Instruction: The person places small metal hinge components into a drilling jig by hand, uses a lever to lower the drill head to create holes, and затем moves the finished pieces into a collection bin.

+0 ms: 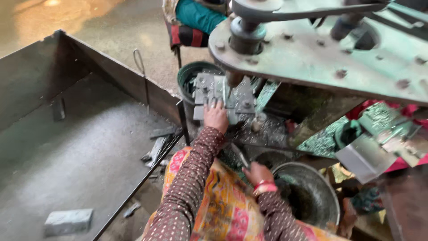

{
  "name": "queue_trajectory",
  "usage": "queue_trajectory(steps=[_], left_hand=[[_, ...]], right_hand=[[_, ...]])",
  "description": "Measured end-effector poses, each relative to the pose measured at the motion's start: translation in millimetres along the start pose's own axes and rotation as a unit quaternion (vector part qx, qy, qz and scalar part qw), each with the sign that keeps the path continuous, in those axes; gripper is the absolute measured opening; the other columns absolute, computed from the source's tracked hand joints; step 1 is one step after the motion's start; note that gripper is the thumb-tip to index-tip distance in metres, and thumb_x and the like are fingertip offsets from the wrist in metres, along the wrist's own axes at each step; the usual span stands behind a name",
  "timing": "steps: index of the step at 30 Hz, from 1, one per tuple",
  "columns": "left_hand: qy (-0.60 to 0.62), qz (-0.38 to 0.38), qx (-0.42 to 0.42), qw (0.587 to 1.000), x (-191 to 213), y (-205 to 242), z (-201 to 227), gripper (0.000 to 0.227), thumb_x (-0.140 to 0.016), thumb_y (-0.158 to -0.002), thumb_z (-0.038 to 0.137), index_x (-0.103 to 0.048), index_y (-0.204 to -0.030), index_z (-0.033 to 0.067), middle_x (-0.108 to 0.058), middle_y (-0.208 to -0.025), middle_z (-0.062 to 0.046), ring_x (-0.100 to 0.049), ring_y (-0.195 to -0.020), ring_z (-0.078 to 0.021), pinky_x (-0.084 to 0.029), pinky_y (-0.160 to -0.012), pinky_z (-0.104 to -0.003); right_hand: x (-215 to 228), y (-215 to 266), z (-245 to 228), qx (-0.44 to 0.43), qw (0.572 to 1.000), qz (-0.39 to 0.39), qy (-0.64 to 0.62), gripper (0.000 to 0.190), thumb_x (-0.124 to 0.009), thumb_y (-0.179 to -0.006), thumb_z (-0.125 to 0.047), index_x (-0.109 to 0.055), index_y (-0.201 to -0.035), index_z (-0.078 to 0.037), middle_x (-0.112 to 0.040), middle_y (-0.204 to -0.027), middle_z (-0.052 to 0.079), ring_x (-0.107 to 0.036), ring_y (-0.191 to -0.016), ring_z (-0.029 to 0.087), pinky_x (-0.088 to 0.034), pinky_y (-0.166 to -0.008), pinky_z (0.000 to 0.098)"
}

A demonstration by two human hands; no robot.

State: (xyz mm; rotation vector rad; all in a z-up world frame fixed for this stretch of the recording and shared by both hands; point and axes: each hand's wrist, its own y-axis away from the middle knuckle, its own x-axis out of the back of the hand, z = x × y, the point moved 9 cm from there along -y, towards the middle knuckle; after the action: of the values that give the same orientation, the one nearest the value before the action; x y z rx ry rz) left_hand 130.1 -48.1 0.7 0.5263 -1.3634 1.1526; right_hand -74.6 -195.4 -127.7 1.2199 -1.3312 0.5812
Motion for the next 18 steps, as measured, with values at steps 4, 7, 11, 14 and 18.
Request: queue_trajectory(steps=[4,7,11,14,18], left_hand=[[-0.03,0.01,-0.008,0.999,9.8,6.7,2.0,0.028,-0.051,-0.098,0.017,-0.075,-0.109,0.0081,-0.061,-0.135,-0.011,-0.048,-0.14,-0.0289,-0.016,-0.124,-0.059],[-0.05,-0.031,0.001,0.998,-8.0,-6.6,-9.0,0.026,-0.053,-0.095,0.017,-0.076,-0.106,0.0099,-0.06,-0.134,-0.011,-0.047,-0.138,-0.0305,-0.014,-0.122,-0.061],[-0.034,-0.031,0.01,0.999,-33.3,-35.1,-24.7,0.021,-0.057,-0.093,0.019,-0.077,-0.097,0.0126,-0.061,-0.13,-0.011,-0.05,-0.132,-0.0312,-0.021,-0.116,-0.061],[0.048,0.02,0.007,0.999,-36.1,-33.3,-28.7,0.022,-0.064,-0.078,0.021,-0.076,-0.096,0.0143,-0.06,-0.132,-0.012,-0.06,-0.114,-0.0281,-0.033,-0.11,-0.057],[-0.092,0.021,-0.008,0.996,-38.5,-21.4,-24.9,0.028,-0.056,-0.086,0.024,-0.071,-0.105,0.0096,-0.06,-0.127,-0.009,-0.054,-0.127,-0.0253,-0.03,-0.113,-0.053]], right_hand=[[28.0,-31.3,-10.8,0.007,0.998,-0.063,0.024,0.055,-0.068,-0.088,-0.057,-0.071,-0.106,-0.005,-0.074,-0.1,0.021,-0.071,-0.094,0.039,-0.055,-0.085,0.0483],[44.6,-39.7,-18.9,-0.002,0.993,-0.104,0.062,0.054,-0.064,-0.092,-0.056,-0.072,-0.109,-0.005,-0.076,-0.1,0.02,-0.077,-0.09,0.035,-0.058,-0.085,0.0461],[48.3,-16.9,-21.3,0.004,1.0,-0.024,0.009,0.05,-0.07,-0.085,-0.055,-0.072,-0.107,-0.01,-0.075,-0.098,0.019,-0.072,-0.091,0.038,-0.056,-0.083,0.0498],[46.0,-2.5,-13.8,0.023,0.999,0.037,0.014,0.054,-0.065,-0.088,-0.063,-0.077,-0.096,-0.011,-0.075,-0.094,0.018,-0.071,-0.09,0.042,-0.056,-0.081,0.0522],[35.3,-4.8,-9.8,0.015,0.997,0.045,0.063,0.06,-0.062,-0.092,-0.064,-0.075,-0.101,-0.006,-0.074,-0.092,0.024,-0.071,-0.09,0.046,-0.056,-0.078,0.0564]])
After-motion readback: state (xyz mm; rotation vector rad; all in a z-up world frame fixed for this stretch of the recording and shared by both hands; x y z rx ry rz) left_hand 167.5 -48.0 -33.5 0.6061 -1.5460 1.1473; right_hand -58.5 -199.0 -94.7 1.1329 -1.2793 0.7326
